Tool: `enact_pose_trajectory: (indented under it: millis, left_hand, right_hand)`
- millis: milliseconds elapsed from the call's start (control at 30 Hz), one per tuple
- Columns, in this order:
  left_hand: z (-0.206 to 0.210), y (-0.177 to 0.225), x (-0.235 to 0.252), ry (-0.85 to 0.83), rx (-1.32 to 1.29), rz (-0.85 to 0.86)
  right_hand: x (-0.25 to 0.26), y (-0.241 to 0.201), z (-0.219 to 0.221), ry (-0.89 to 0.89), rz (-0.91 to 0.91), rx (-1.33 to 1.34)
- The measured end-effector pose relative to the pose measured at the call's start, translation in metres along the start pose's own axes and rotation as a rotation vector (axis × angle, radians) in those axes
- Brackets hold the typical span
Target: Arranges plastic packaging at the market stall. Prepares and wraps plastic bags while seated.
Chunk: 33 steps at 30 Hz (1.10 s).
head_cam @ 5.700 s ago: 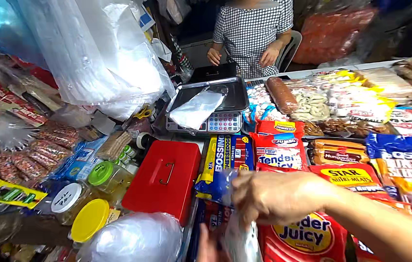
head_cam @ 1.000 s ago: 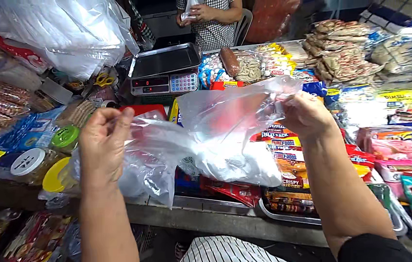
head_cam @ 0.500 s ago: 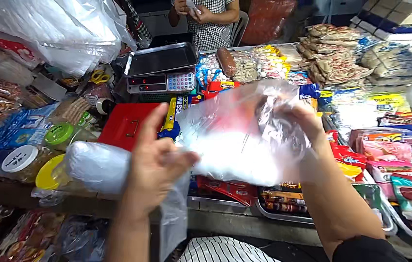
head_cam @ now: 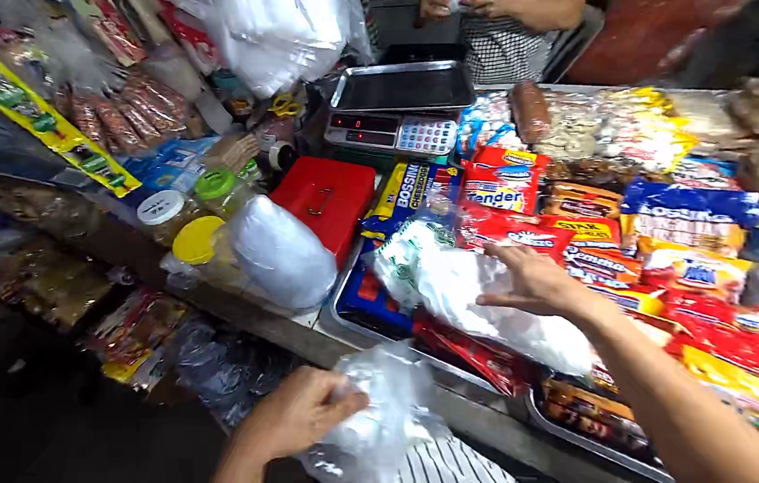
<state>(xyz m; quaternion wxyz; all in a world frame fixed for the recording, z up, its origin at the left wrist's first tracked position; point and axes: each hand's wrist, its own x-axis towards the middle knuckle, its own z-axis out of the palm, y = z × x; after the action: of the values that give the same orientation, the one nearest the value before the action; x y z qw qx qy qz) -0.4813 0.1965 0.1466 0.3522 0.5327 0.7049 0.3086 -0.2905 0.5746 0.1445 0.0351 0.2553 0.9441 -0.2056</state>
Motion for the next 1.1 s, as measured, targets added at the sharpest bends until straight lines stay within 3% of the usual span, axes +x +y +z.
enact_pose_trajectory:
  millis: [67, 133, 233, 300, 400, 500, 567, 700, 767, 833, 933, 1000, 1100]
  left_hand:
    - [0.004, -0.011, -0.011, 0.062, 0.064, -0.187]
    - [0.011, -0.015, -0.013, 0.144, 0.109, -0.257]
    - [0.031, -0.012, -0.006, 0.343, -0.019, -0.167]
    - [0.043, -0.007, 0.006, 0.433, -0.249, -0.084]
    - [0.054, 0.007, 0.025, 0.397, -0.405, 0.072]
    - [0.063, 0.008, 0.035, 0.415, -0.348, 0.229]
    - [0.059, 0.008, 0.03, 0.475, -0.376, 0.179]
    - [0.041, 0.002, 0.023, 0.562, -0.617, -0.025]
    - [0.034, -0.005, 0.021, 0.535, -0.634, 0.052]
    - [0.027, -0.01, 0.011, 0.461, -0.471, 0.193]
    - [0.014, 0.015, -0.013, 0.346, -0.017, 0.462]
    - [0.014, 0.042, -0.032, 0.285, 0.157, 0.481]
    - [0.014, 0.057, -0.046, 0.238, 0.215, 0.446]
  right_hand:
    - [0.008, -0.004, 0.006, -0.03, 0.045, -0.086]
    - [0.019, -0.01, 0.005, -0.082, 0.06, -0.095]
    - [0.019, -0.01, -0.008, -0.174, -0.038, 0.04]
    - [0.001, -0.017, -0.018, -0.209, -0.261, 0.217]
    - [-0.032, -0.062, -0.005, -0.222, -0.655, 0.395]
    - [-0.037, -0.101, 0.003, -0.301, -0.793, 0.507]
    - [-0.014, -0.098, -0.011, -0.278, -0.686, 0.526]
    - [0.089, -0.062, -0.028, 0.089, -0.327, 0.196]
    - [0.128, -0.05, -0.021, 0.047, -0.159, 0.056]
    - [0.144, -0.051, -0.01, -0.061, -0.039, -0.042]
    - [0.156, -0.052, -0.001, -0.199, -0.022, -0.147]
    - [0.161, -0.049, 0.002, -0.256, -0.087, -0.2]
    - [0.164, -0.044, -0.001, -0.244, -0.246, -0.146]
